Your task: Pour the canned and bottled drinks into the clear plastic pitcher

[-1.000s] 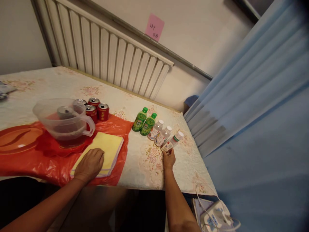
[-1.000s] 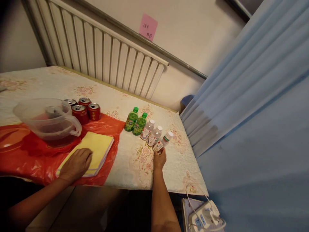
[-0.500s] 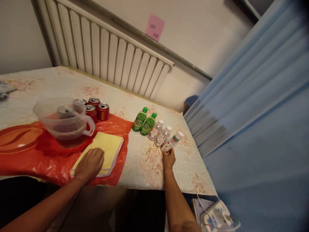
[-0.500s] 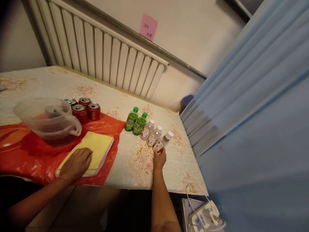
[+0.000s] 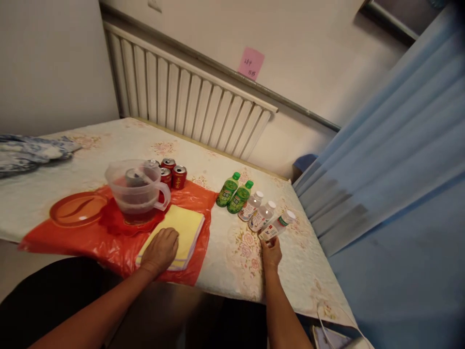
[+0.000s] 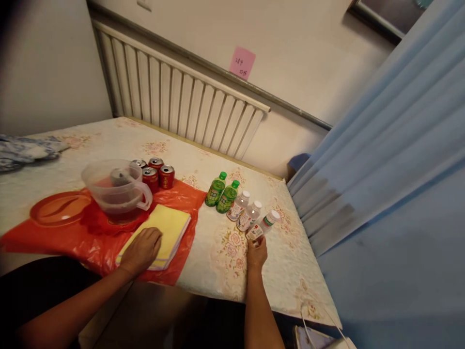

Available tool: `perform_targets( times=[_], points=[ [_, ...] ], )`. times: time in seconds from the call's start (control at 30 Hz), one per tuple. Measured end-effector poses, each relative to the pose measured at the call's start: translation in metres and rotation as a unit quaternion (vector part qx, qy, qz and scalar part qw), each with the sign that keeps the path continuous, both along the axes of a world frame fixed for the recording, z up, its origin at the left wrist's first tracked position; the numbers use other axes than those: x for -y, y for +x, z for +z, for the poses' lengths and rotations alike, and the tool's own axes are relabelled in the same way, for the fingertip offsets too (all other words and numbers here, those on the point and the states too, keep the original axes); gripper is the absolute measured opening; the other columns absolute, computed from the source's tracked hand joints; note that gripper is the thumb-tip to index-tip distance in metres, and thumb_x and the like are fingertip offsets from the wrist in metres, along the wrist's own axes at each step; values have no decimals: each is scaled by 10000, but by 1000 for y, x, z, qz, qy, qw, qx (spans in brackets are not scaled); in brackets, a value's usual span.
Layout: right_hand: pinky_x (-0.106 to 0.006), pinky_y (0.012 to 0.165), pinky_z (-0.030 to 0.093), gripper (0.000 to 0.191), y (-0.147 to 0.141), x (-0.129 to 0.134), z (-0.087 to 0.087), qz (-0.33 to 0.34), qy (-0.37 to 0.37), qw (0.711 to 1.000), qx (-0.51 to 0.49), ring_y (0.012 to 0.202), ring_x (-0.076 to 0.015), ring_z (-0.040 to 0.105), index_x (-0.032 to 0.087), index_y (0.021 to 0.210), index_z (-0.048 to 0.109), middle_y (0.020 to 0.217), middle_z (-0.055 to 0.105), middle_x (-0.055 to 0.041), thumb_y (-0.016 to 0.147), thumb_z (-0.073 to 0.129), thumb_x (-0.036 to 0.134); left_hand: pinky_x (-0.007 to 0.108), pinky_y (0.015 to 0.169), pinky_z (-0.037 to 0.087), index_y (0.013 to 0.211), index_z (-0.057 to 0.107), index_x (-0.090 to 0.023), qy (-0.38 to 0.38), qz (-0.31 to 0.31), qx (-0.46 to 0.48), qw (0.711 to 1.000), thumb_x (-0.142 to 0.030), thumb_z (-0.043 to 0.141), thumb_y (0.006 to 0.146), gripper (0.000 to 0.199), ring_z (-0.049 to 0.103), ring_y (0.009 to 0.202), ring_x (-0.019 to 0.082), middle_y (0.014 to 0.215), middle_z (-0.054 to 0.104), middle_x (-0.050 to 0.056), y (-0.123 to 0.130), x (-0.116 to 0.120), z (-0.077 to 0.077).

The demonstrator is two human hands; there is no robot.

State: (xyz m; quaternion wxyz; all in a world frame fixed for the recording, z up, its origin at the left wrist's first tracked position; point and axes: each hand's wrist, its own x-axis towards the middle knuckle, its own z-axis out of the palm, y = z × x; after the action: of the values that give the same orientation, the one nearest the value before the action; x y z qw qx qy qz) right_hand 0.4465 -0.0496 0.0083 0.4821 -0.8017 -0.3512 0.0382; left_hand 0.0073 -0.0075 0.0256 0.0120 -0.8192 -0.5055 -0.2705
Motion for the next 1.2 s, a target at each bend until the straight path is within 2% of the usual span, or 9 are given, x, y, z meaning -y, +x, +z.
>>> perform_targets(
  times=[0.2,0.4,0.57,0.73,0.83,0.97,1.2],
  points=[
    [-325,732,516,719,0,5,-5,-52,8,998,-36,856,-253,679,148,1207,618,1025,752,-103,604,680,533,404,881,449,886,617,-194,-11,14,-1,1000,-166,429,957,203,564,926,267,923,630,102,1,4,4],
    [-401,831,535,693,-24,25,-4,-82,3,995,-49,907,-310,705,87,1181,642,1020,753,-171,646,564,521,415,875,447,876,610,-183,-31,16,3,999,-141,413,952,215,553,911,273,915,626,108,2,7,6],
    [-396,825,550,536,-64,47,-9,-4,-9,999,-46,865,-312,723,161,1005,713,926,776,-124,680,565,561,426,897,447,882,608,-184,-64,8,37,997,-145,416,938,204,558,946,278,943,633,113,1,5,3],
    [-406,827,543,423,-94,54,-8,22,-28,999,26,856,-310,714,210,907,724,895,770,-102,746,539,555,435,923,451,887,607,-186,-129,1,77,989,-125,432,888,186,581,965,283,951,654,118,1,-7,6],
    [-401,830,538,370,-99,51,-3,52,-34,995,81,856,-302,701,221,875,720,905,759,-104,741,552,522,421,939,460,953,608,-187,-173,-36,109,978,-137,433,881,196,603,997,274,1001,675,118,2,-19,15],
    [-397,791,543,341,-101,49,0,53,-38,992,104,824,-297,692,229,859,719,874,750,-102,737,558,504,360,889,480,960,582,-212,-214,-103,163,958,-143,437,875,182,634,973,231,1024,676,87,4,-35,23],
    [-424,799,552,371,-96,50,-6,47,-59,992,106,832,-312,699,233,877,725,897,753,-109,721,576,534,316,800,483,891,535,-226,-237,-140,265,924,-137,433,856,139,628,864,198,901,661,52,-1,-51,13]
  ],
)
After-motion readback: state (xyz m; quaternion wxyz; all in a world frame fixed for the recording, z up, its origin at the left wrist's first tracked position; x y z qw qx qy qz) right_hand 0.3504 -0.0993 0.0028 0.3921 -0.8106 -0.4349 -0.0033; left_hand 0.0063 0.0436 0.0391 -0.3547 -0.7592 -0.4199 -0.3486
